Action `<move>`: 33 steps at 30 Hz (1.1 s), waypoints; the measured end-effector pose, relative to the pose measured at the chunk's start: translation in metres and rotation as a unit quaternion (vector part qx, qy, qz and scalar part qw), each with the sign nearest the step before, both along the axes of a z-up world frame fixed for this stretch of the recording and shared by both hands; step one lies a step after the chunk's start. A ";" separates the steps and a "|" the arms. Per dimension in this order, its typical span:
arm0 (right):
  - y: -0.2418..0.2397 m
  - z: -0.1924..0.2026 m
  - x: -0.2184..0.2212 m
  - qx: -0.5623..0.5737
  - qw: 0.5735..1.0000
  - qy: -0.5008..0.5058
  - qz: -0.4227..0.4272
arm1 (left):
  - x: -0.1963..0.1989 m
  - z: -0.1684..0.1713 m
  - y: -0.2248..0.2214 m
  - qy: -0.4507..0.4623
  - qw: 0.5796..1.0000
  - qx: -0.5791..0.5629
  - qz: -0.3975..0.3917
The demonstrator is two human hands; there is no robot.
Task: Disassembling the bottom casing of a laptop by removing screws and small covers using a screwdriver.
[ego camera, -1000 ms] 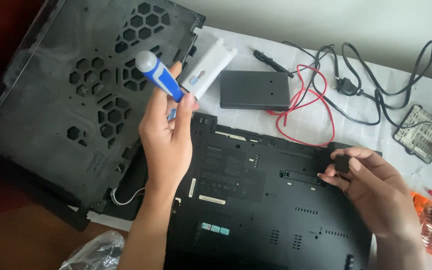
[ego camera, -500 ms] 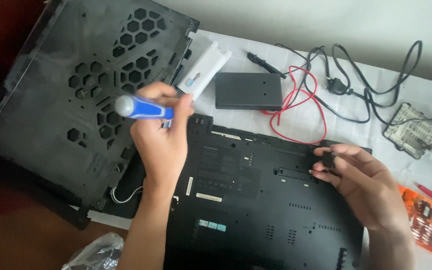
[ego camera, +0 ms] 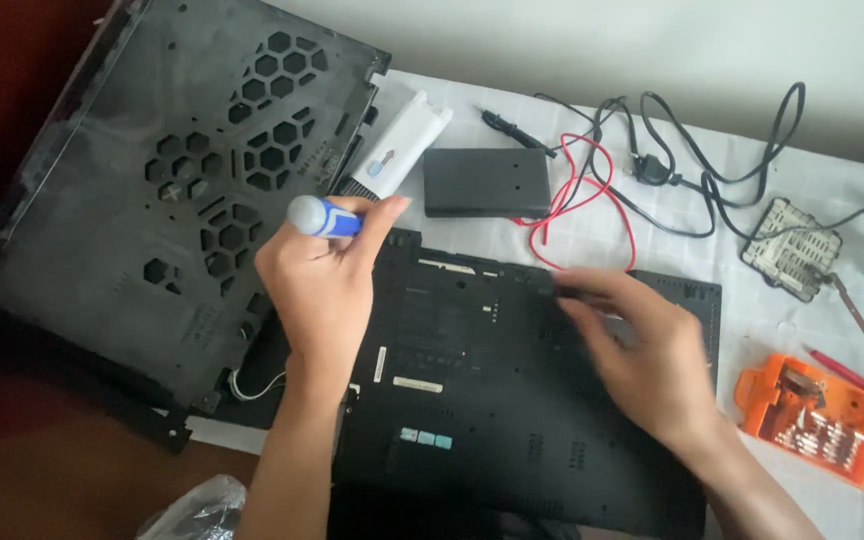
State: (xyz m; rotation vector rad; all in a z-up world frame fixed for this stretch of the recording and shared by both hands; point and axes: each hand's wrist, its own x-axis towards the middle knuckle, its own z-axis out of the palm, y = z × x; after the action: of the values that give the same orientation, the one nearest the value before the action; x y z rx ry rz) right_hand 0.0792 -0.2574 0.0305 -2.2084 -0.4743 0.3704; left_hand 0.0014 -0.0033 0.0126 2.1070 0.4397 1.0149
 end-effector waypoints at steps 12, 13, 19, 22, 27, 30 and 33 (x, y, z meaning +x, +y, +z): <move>0.077 0.009 -0.002 0.027 0.974 -0.093 0.203 | -0.045 -0.030 -0.009 -0.128 0.991 -0.046 -0.018; 0.087 0.006 -0.001 0.046 0.974 -0.110 0.193 | -0.047 -0.037 -0.008 -0.146 0.987 -0.062 -0.009; 0.118 -0.025 0.000 0.039 0.970 -0.160 0.177 | -0.052 -0.045 -0.010 -0.177 0.982 -0.070 -0.012; 0.132 -0.028 -0.003 0.058 0.969 -0.179 0.163 | -0.052 -0.044 -0.010 -0.176 0.982 -0.072 -0.010; 0.150 -0.041 0.001 0.079 0.960 -0.217 0.159 | -0.052 -0.046 -0.009 -0.184 0.978 -0.094 0.007; 0.156 -0.042 0.002 0.082 0.957 -0.211 0.184 | -0.053 -0.040 -0.009 -0.205 0.973 -0.103 -0.011; 0.157 -0.041 0.001 0.077 0.956 -0.215 0.184 | -0.055 -0.037 -0.010 -0.168 0.979 -0.111 -0.012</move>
State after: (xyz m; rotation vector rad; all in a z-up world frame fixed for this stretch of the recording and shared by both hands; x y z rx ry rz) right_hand 0.0805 -0.1006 -0.0103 -2.0416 -1.1222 0.0342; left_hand -0.0531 -0.0136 -0.0241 1.7002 0.3387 1.2212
